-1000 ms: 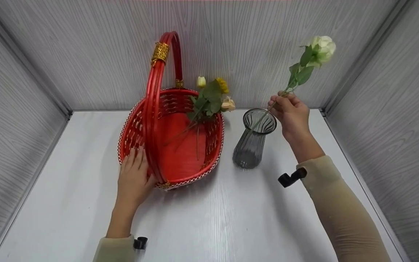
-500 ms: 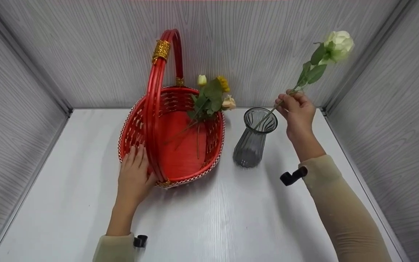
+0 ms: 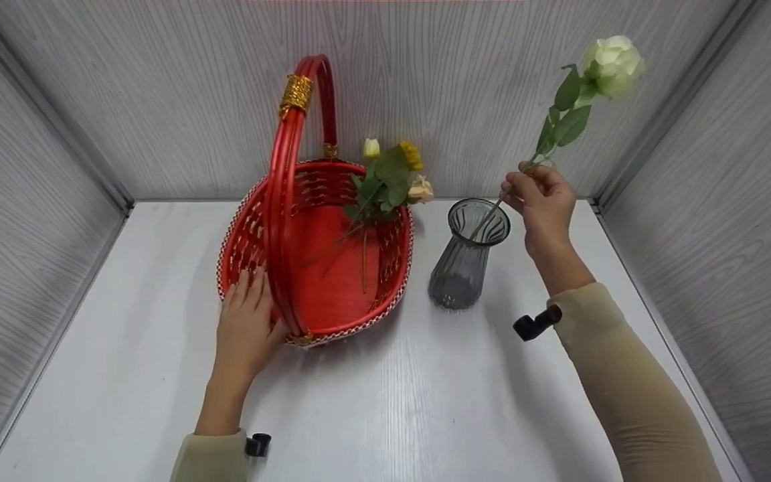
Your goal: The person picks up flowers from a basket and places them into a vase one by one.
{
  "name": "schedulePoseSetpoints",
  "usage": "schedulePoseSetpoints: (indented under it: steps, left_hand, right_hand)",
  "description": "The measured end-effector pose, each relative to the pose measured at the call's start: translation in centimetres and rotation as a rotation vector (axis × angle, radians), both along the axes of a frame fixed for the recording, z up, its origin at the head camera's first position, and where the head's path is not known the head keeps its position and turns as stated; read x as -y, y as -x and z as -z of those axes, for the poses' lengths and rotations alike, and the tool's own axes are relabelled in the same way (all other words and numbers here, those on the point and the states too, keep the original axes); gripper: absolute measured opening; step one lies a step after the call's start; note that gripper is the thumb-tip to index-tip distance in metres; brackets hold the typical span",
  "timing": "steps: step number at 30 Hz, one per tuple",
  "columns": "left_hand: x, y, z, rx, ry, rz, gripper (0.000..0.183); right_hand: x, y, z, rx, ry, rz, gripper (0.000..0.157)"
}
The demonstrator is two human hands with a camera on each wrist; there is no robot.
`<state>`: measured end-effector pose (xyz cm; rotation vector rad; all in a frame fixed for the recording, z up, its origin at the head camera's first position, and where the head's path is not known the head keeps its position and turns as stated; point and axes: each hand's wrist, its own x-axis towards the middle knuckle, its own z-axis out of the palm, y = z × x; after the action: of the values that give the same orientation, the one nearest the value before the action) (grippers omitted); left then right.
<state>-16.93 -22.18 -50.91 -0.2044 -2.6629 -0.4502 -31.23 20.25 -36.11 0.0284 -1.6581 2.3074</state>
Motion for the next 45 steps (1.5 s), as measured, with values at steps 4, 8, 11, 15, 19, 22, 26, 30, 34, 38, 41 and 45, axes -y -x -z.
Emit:
schedulePoseSetpoints:
  steps: [4,8,11,15,19,22,26,30,34,38,41,45]
  left_hand:
    - [0.1,0.0,0.0,0.01,-0.006,-0.007,0.07]
    - [0.1,0.1,0.0,-0.002,-0.012,-0.011,0.071]
    - [0.2,0.1,0.0,-0.011,-0.013,-0.008,0.071]
    - [0.1,0.2,0.0,-0.002,-0.008,-0.006,0.072]
    - [0.1,0.3,0.0,0.008,-0.003,-0.004,0.072]
    - [0.1,0.2,0.1,0.007,-0.002,-0.004,0.071]
    - [0.1,0.2,0.2,0.001,-0.007,-0.004,0.071]
    - [0.1,0.2,0.3,-0.013,-0.011,0.004,0.07]
    - [-0.2,0.5,0.1,-0.022,-0.019,0.007,0.069]
    - [-0.5,0.8,-0.1,-0.038,-0.021,0.007,0.068]
    - [-0.5,0.8,0.0,-0.043,-0.017,0.006,0.068]
    - [-0.2,0.1,0.4,-0.011,-0.011,-0.006,0.07]
  right_hand:
    - [0.3,0.0,0.1,-0.034,-0.04,-0.015,0.02]
    - [0.7,0.0,0.3,-0.06,-0.069,-0.036,0.019]
    - [0.9,0.0,0.5,-0.054,-0.108,-0.049,0.019]
    - [1.0,-0.2,0.7,-0.035,-0.166,-0.068,0.017]
    - [1.1,-0.3,0.9,-0.044,-0.199,-0.099,0.017]
    - [1.3,-0.2,1.0,-0.053,-0.214,-0.125,0.02]
    - [1.5,-0.2,1.1,-0.057,-0.257,-0.149,0.021]
    - [1.6,-0.3,1.0,-0.075,-0.306,-0.158,0.02]
    - [1.6,-0.2,0.6,-0.1,-0.347,-0.159,0.021]
    - [1.6,-0.2,0.3,-0.111,-0.406,-0.141,0.023]
    - [1.8,-0.3,0.5,-0.107,-0.424,-0.115,0.02]
    - [2.6,-0.9,1.0,-0.061,-0.478,-0.095,0.019]
